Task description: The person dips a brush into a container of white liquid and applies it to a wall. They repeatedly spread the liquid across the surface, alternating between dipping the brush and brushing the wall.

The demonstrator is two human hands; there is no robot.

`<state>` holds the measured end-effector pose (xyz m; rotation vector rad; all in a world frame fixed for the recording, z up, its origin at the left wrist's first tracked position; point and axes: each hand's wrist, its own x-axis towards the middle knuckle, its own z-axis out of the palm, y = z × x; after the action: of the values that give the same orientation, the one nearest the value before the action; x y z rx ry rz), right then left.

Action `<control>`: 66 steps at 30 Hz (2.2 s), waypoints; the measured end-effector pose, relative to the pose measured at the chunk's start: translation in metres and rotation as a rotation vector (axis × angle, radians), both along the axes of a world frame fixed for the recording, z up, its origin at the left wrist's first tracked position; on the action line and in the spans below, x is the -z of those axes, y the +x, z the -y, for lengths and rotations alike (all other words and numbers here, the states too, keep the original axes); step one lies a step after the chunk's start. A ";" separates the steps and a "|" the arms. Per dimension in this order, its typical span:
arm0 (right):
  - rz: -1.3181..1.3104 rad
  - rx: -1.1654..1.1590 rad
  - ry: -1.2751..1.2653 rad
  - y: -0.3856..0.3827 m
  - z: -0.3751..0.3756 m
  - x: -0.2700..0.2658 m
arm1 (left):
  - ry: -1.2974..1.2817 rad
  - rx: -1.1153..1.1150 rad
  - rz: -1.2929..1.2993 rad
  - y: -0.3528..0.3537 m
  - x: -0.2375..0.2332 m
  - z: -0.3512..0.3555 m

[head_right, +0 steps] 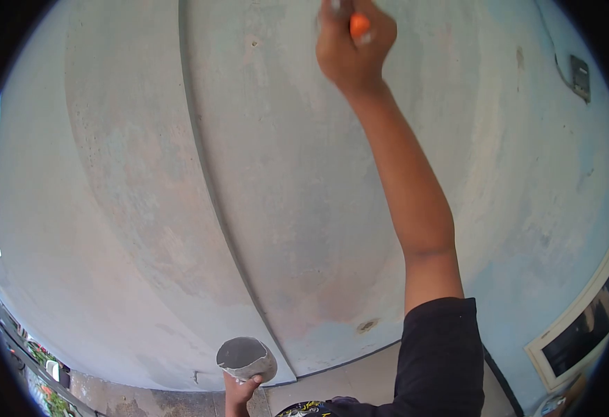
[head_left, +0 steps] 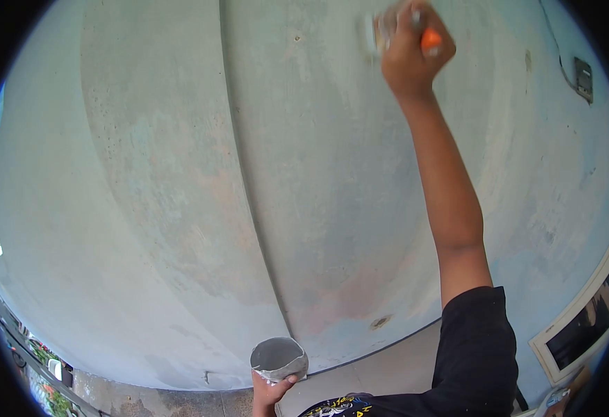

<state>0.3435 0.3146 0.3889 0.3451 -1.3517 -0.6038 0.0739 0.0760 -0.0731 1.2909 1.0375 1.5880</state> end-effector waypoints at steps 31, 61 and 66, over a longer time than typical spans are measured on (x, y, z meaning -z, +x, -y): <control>0.170 0.381 0.067 0.074 0.029 -0.080 | 0.141 -0.153 0.024 0.016 -0.005 0.004; 1.340 -0.485 -1.797 0.182 -0.001 0.533 | 0.059 -0.813 -0.010 0.281 0.042 0.010; 1.629 -0.138 -1.753 0.218 -0.029 0.645 | 0.045 -0.851 -0.054 0.319 0.040 0.010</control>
<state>0.5613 0.3438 -0.2558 -0.7256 -2.7057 1.4341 0.3925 0.0664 -0.1133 0.9580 1.7343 2.1962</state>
